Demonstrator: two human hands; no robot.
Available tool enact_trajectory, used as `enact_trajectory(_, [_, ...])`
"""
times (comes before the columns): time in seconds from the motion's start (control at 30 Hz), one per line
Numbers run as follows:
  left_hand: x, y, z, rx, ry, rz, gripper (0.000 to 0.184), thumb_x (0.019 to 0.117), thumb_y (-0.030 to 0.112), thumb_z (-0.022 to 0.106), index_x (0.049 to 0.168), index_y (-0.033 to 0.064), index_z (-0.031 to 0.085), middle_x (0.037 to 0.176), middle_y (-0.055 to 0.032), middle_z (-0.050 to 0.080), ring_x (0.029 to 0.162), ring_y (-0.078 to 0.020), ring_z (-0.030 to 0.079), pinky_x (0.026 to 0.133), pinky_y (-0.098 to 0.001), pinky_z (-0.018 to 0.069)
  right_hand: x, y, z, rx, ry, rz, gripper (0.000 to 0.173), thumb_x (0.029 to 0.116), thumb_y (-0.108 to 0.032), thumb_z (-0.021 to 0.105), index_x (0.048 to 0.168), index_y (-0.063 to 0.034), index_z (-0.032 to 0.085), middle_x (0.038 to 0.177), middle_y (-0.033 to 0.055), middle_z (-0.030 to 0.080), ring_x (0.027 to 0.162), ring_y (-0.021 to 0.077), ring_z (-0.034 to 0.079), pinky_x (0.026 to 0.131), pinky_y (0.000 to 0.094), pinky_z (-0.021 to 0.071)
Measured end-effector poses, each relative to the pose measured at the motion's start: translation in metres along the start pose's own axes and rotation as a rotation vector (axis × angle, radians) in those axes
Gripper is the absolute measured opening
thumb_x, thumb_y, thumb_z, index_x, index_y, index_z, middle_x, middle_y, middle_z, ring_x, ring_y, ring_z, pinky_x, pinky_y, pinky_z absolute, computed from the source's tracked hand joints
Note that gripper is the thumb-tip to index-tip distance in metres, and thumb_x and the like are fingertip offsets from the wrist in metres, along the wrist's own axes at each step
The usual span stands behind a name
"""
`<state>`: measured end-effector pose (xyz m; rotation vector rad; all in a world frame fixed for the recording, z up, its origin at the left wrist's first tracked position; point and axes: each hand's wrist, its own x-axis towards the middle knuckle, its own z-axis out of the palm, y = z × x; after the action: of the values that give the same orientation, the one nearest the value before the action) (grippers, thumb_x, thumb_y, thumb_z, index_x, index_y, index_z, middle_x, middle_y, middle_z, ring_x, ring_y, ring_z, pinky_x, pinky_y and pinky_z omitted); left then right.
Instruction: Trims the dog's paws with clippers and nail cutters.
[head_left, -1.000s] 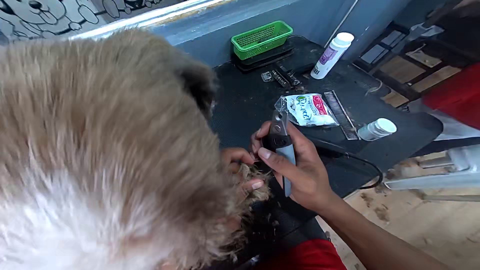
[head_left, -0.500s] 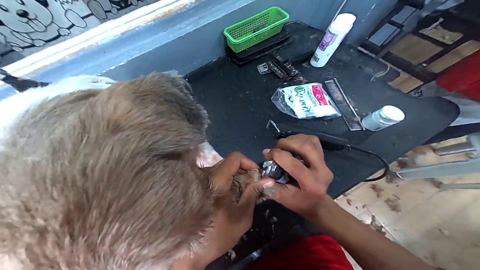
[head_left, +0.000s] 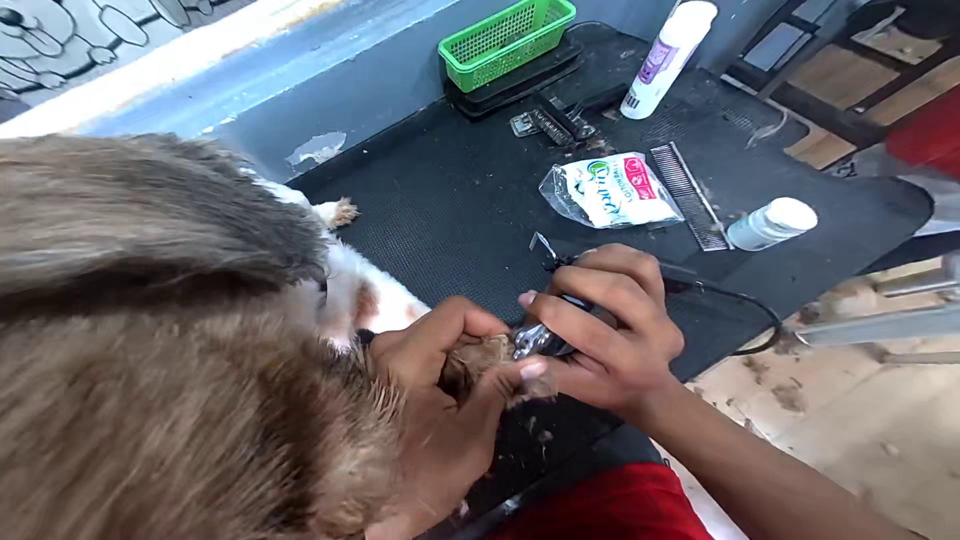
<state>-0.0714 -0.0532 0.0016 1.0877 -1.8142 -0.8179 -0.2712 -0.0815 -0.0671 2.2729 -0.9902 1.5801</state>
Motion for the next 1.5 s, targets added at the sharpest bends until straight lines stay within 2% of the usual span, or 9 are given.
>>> enact_trajectory(0.2, [0.000, 0.003, -0.006, -0.026, 0.023, 0.015, 0.014, 0.0888, 0.025, 0.077, 0.094, 0.0167, 0.067, 0.068, 0.0107, 0.063, 0.054, 0.0008, 0.059, 0.045, -0.0143, 0.0492, 0.009, -0.004, 0.009, -0.006, 0.026, -0.021, 0.025, 0.0906, -0.030, 0.071, 0.109, -0.0144, 0.068, 0.101, 0.0042, 0.060, 0.102, 0.0201, 0.056, 0.100, 0.0372, 0.0415])
enact_trajectory(0.43, [0.000, 0.002, -0.003, -0.085, 0.078, 0.082, 0.017, 0.0885, 0.022, 0.079, 0.094, 0.0112, 0.067, 0.070, 0.0080, 0.065, 0.056, 0.0000, 0.059, 0.047, -0.0149, 0.0496, 0.014, -0.005, 0.013, 0.006, 0.047, -0.035, 0.028, 0.0960, -0.037, 0.064, 0.110, -0.0128, 0.068, 0.099, 0.0056, 0.062, 0.099, 0.0206, 0.057, 0.094, 0.0352, 0.0436])
enact_trajectory(0.57, [-0.001, 0.007, -0.005, -0.031, 0.051, 0.038, 0.017, 0.0903, 0.027, 0.078, 0.095, 0.0149, 0.067, 0.070, 0.0106, 0.064, 0.055, 0.0009, 0.058, 0.045, -0.0145, 0.0492, 0.015, -0.005, 0.009, 0.013, 0.036, -0.038, 0.025, 0.0944, -0.032, 0.066, 0.110, -0.0120, 0.069, 0.100, 0.0065, 0.063, 0.099, 0.0210, 0.057, 0.094, 0.0359, 0.0446])
enact_trajectory(0.63, [0.000, 0.010, -0.005, -0.032, 0.051, 0.017, 0.016, 0.0892, 0.026, 0.078, 0.094, 0.0159, 0.067, 0.069, 0.0106, 0.062, 0.052, 0.0005, 0.056, 0.042, -0.0150, 0.0463, 0.015, -0.004, 0.008, 0.018, 0.038, -0.040, 0.025, 0.0937, -0.030, 0.067, 0.110, -0.0119, 0.070, 0.100, 0.0068, 0.064, 0.097, 0.0210, 0.058, 0.092, 0.0355, 0.0454])
enact_trajectory(0.93, [-0.003, 0.016, -0.003, -0.090, 0.021, 0.008, 0.015, 0.0890, 0.021, 0.079, 0.095, 0.0146, 0.067, 0.071, 0.0089, 0.064, 0.054, -0.0005, 0.058, 0.043, -0.0156, 0.0483, 0.016, -0.004, 0.006, 0.021, 0.066, -0.075, 0.024, 0.0975, -0.029, 0.061, 0.106, -0.0078, 0.069, 0.092, 0.0087, 0.066, 0.086, 0.0213, 0.063, 0.082, 0.0350, 0.0526])
enact_trajectory(1.1, [-0.001, 0.019, -0.003, -0.069, 0.034, 0.031, 0.015, 0.0891, 0.021, 0.079, 0.094, 0.0142, 0.066, 0.071, 0.0086, 0.065, 0.057, -0.0026, 0.061, 0.046, -0.0180, 0.0531, 0.022, -0.005, 0.004, 0.243, 0.032, -0.020, 0.025, 0.0938, -0.023, 0.068, 0.102, 0.0005, 0.070, 0.081, 0.0106, 0.069, 0.074, 0.0161, 0.066, 0.066, 0.0275, 0.0549])
enact_trajectory(1.17, [0.001, 0.020, -0.007, -0.035, 0.049, 0.041, 0.014, 0.0886, 0.021, 0.078, 0.093, 0.0153, 0.066, 0.070, 0.0098, 0.064, 0.056, -0.0017, 0.061, 0.046, -0.0171, 0.0525, 0.028, -0.008, 0.002, 0.289, -0.018, 0.017, 0.029, 0.0903, -0.025, 0.072, 0.101, 0.0012, 0.072, 0.083, 0.0104, 0.071, 0.078, 0.0142, 0.068, 0.069, 0.0254, 0.0564])
enact_trajectory(1.3, [0.001, 0.020, -0.017, -0.028, 0.053, 0.072, 0.013, 0.0883, 0.019, 0.078, 0.093, 0.0150, 0.067, 0.072, 0.0099, 0.064, 0.058, -0.0011, 0.060, 0.048, -0.0161, 0.0514, 0.040, -0.008, -0.004, 0.301, -0.114, -0.028, 0.030, 0.0869, -0.022, 0.073, 0.108, -0.0020, 0.074, 0.095, 0.0116, 0.072, 0.092, 0.0189, 0.068, 0.080, 0.0317, 0.0569])
enact_trajectory(1.5, [-0.006, 0.014, -0.018, -0.047, 0.042, 0.085, 0.014, 0.0881, 0.019, 0.079, 0.091, 0.0138, 0.067, 0.075, 0.0080, 0.064, 0.059, -0.0027, 0.060, 0.049, -0.0178, 0.0534, 0.045, -0.012, -0.009, 0.299, -0.194, -0.066, 0.025, 0.0847, -0.017, 0.071, 0.106, -0.0053, 0.076, 0.091, 0.0094, 0.071, 0.086, 0.0198, 0.066, 0.072, 0.0327, 0.0540])
